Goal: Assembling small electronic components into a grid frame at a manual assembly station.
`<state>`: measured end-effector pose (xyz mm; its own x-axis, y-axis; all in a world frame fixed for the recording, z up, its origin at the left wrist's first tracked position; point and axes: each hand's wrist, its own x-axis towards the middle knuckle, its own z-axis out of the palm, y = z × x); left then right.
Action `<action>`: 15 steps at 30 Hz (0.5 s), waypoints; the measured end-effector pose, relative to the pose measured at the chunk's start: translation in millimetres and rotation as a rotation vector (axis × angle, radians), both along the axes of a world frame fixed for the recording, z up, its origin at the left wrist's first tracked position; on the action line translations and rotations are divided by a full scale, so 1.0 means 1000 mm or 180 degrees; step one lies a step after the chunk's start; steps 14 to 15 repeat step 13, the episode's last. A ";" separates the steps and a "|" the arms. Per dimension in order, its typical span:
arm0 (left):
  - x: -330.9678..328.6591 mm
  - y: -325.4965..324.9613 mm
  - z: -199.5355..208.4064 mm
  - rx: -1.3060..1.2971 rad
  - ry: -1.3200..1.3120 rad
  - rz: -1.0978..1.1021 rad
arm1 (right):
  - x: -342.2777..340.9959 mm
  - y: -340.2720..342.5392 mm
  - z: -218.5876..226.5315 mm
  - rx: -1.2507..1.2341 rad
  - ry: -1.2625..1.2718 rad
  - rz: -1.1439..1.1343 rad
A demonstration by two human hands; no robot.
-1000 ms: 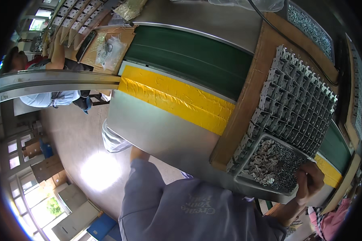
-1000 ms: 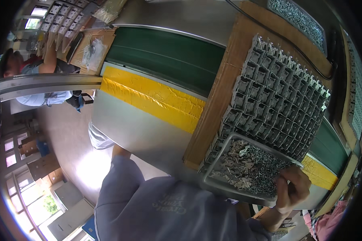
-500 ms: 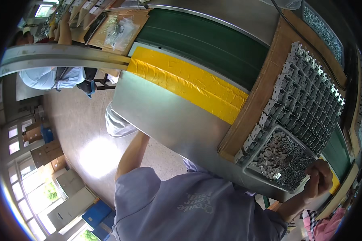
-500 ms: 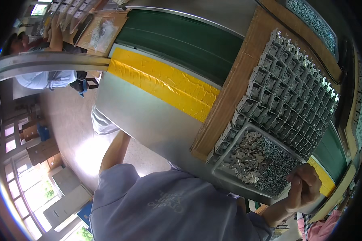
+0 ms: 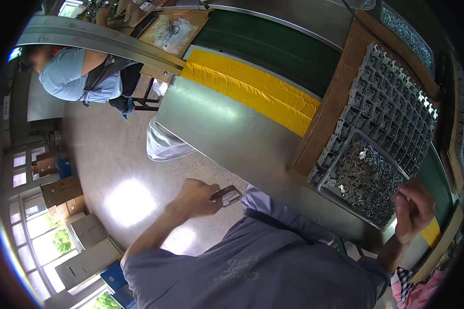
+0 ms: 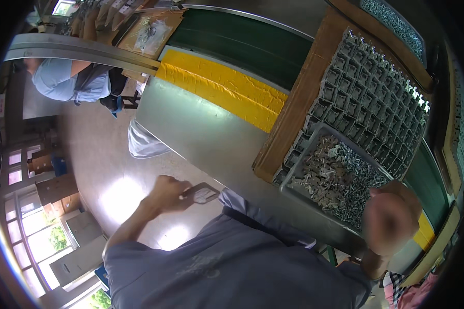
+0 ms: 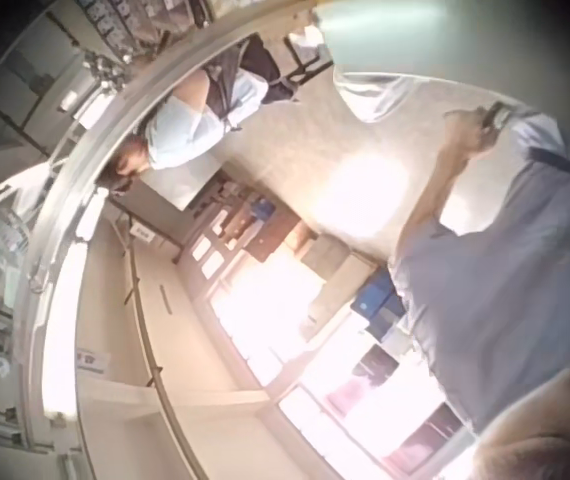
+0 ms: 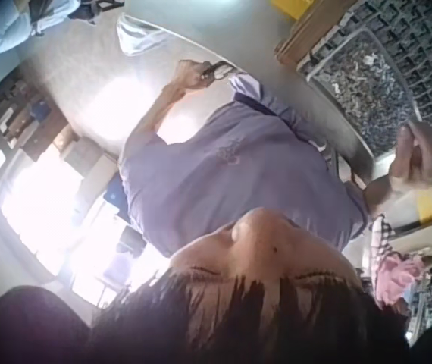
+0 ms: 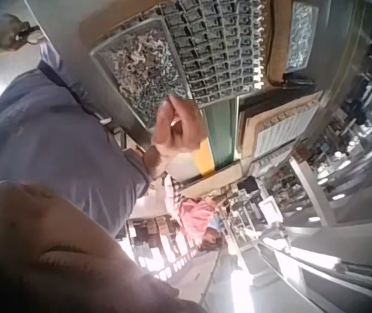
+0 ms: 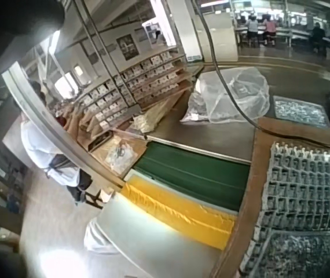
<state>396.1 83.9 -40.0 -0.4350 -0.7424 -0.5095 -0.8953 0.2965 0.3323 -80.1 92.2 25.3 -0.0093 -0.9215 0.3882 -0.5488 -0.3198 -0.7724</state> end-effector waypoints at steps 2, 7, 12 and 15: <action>-0.007 -0.026 0.062 0.0003 0.0290 -0.0063 | 0.004 -0.001 0.002 -0.0011 0.0016 0.0065; -0.010 -0.077 0.150 -0.1021 0.2001 0.0258 | 0.017 -0.004 0.005 -0.0183 0.0137 0.0259; -0.047 -0.102 0.124 -0.2838 0.2123 -0.0450 | 0.022 -0.010 0.011 -0.0385 0.0159 0.0616; -0.054 -0.110 0.114 -0.3174 0.1932 -0.0981 | 0.023 -0.012 0.016 -0.0394 0.0196 0.0682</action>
